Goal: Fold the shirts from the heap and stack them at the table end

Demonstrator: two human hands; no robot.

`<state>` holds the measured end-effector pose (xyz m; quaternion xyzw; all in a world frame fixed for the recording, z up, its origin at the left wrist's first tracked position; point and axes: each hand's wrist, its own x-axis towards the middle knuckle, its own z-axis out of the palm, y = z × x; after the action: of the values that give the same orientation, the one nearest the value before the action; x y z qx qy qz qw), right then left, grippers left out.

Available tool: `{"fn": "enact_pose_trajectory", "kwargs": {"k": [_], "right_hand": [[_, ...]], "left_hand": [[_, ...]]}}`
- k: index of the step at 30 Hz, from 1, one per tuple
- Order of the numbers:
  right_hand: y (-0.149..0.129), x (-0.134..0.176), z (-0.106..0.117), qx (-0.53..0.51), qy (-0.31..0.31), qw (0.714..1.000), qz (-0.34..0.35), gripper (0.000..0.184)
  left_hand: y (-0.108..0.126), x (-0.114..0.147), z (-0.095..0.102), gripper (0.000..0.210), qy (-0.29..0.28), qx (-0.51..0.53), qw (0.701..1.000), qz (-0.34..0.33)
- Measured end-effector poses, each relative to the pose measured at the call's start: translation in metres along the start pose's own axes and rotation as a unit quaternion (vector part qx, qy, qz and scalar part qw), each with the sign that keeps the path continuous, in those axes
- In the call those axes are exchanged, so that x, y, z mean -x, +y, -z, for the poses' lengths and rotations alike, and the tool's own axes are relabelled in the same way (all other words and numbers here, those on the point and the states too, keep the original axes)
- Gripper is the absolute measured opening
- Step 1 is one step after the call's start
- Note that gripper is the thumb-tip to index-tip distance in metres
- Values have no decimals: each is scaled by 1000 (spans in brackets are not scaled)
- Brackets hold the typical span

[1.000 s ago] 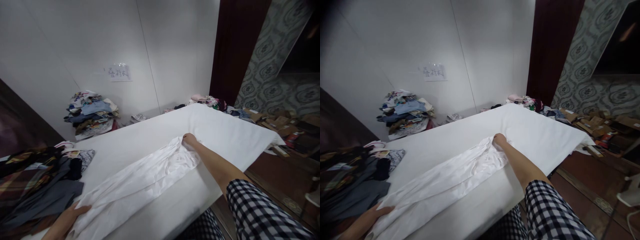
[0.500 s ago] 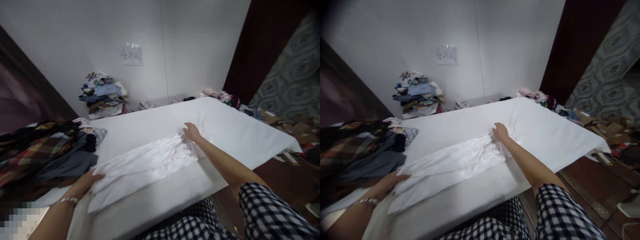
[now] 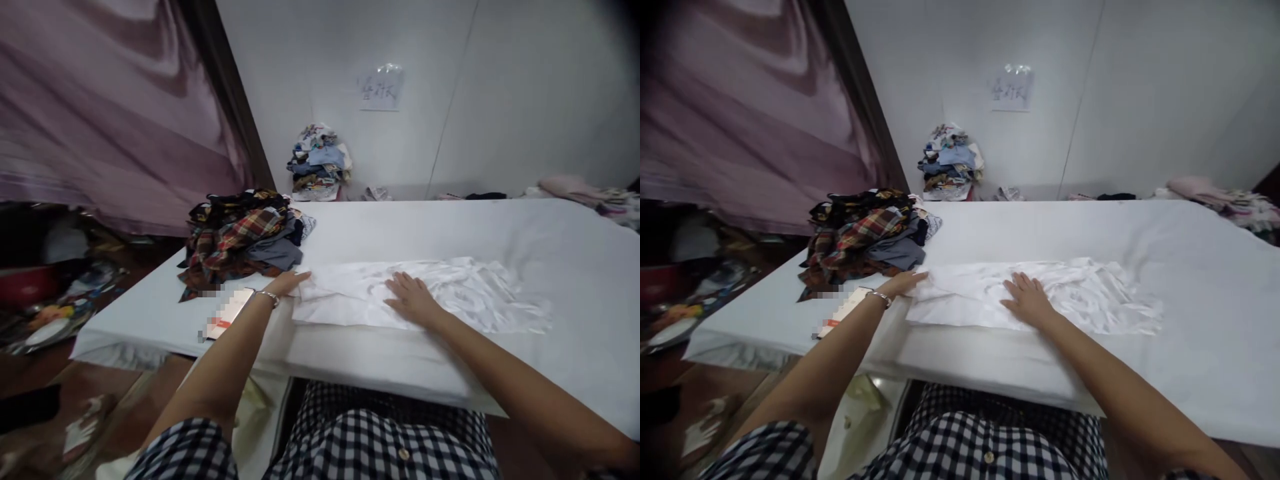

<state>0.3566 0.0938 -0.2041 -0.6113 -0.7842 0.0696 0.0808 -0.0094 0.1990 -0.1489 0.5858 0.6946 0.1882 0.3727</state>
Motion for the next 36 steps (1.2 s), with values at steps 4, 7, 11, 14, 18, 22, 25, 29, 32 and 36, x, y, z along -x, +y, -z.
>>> {"fn": "enact_pose_trajectory", "kwargs": {"k": [4,7,11,14,18,22,25,29,32,36], "right_hand": [[-40,-12,17,-3,60,997,38,60],[-69,-25,14,-4,44,997,60,61],[-77,-34,-9,26,-7,997,67,58],[-74,-33,-21,43,0,996,73,56],[-74,-33,-19,28,-9,998,63,55],[-77,-38,-3,-118,-59,991,14,63],[-77,-35,14,-376,32,924,-61,65],[-73,-21,34,-734,129,653,-136,55],[-63,-6,42,-840,101,509,-159,48],[-40,13,43,-856,121,455,-214,36]], "left_hand": [[-2,10,-13,55,20,-57,998,-14],[-2,19,-25,45,32,-80,996,-29],[-1,28,-31,38,36,-74,996,-44],[2,30,-29,37,19,-24,999,-41],[12,32,-22,36,-41,93,994,-33],[39,34,-15,43,-95,197,974,-56],[72,34,-21,44,-150,287,943,-75],[125,38,-53,37,-183,283,935,-115],[163,45,-88,38,-207,262,935,-123],[178,46,-117,47,-186,223,943,-166]]}}
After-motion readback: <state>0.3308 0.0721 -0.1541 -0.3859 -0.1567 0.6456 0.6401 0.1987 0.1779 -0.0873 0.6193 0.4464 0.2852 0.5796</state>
